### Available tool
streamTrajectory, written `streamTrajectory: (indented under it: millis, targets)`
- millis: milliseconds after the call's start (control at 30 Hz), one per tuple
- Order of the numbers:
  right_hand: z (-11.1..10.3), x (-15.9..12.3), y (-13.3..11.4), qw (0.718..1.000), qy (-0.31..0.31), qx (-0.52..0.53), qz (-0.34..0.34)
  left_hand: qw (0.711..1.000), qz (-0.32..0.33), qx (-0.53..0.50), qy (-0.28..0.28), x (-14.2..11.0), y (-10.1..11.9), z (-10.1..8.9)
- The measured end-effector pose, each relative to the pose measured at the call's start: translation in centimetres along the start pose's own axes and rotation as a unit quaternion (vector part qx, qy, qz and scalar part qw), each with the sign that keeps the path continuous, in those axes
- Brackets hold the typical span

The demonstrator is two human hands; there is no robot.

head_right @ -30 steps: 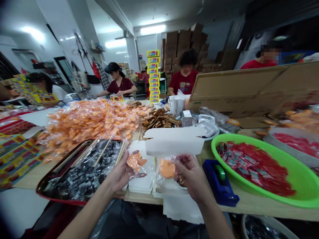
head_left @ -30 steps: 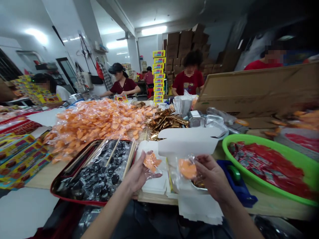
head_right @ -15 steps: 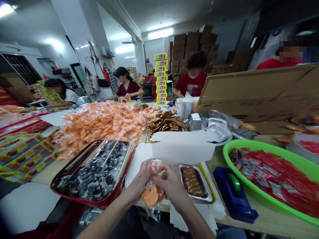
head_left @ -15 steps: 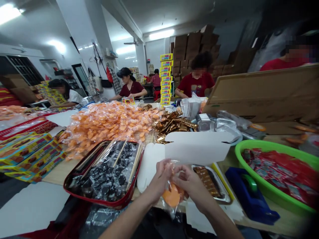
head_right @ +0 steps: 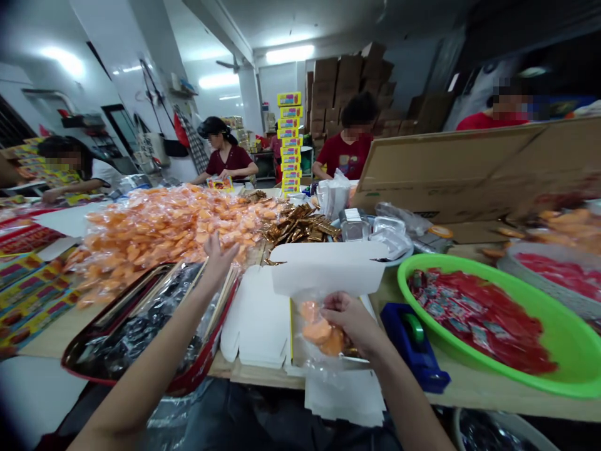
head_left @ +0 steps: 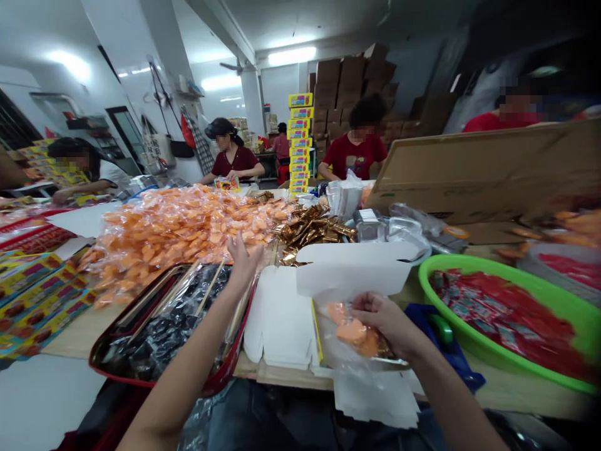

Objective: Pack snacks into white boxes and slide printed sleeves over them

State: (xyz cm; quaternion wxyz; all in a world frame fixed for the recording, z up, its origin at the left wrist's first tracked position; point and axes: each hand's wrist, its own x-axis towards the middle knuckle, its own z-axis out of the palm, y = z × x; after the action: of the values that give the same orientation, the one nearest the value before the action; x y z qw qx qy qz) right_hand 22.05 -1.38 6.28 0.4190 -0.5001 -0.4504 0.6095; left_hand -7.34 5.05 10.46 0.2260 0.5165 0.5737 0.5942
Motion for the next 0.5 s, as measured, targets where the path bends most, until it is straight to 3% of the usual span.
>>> streamTrajectory:
  millis: [67,133,200,333,433,500]
  targets:
    - [-0.3,0.5,0.6,0.999,-0.007,-0.045,0.009,0.996,0.044,0.047,-0.053,-2.6,-0.3,1.0]
    - [-0.5,0.7,0.9,0.997,-0.017,-0.072,0.019,0.986,0.079,0.039,-0.143,-6.4,-0.3,2.2]
    - [-0.9,0.4,0.6,0.997,-0.039,-0.062,0.018,0.978,0.093,0.020,-0.184,-10.2,-0.2,3.3]
    - [-1.9,0.0,-0.6,0.994,-0.100,-0.039,0.016,0.983,0.113,0.035,-0.139,-14.5,0.0,4.7]
    - [-1.6,1.0,-0.9,0.989,-0.128,-0.076,0.007,0.985,0.101,0.017,-0.137,-14.6,-0.4,5.3]
    - [-0.7,2.3,-0.4,0.978,-0.132,-0.154,-0.043,0.989,0.088,0.013,-0.117,-14.1,-0.9,5.5]
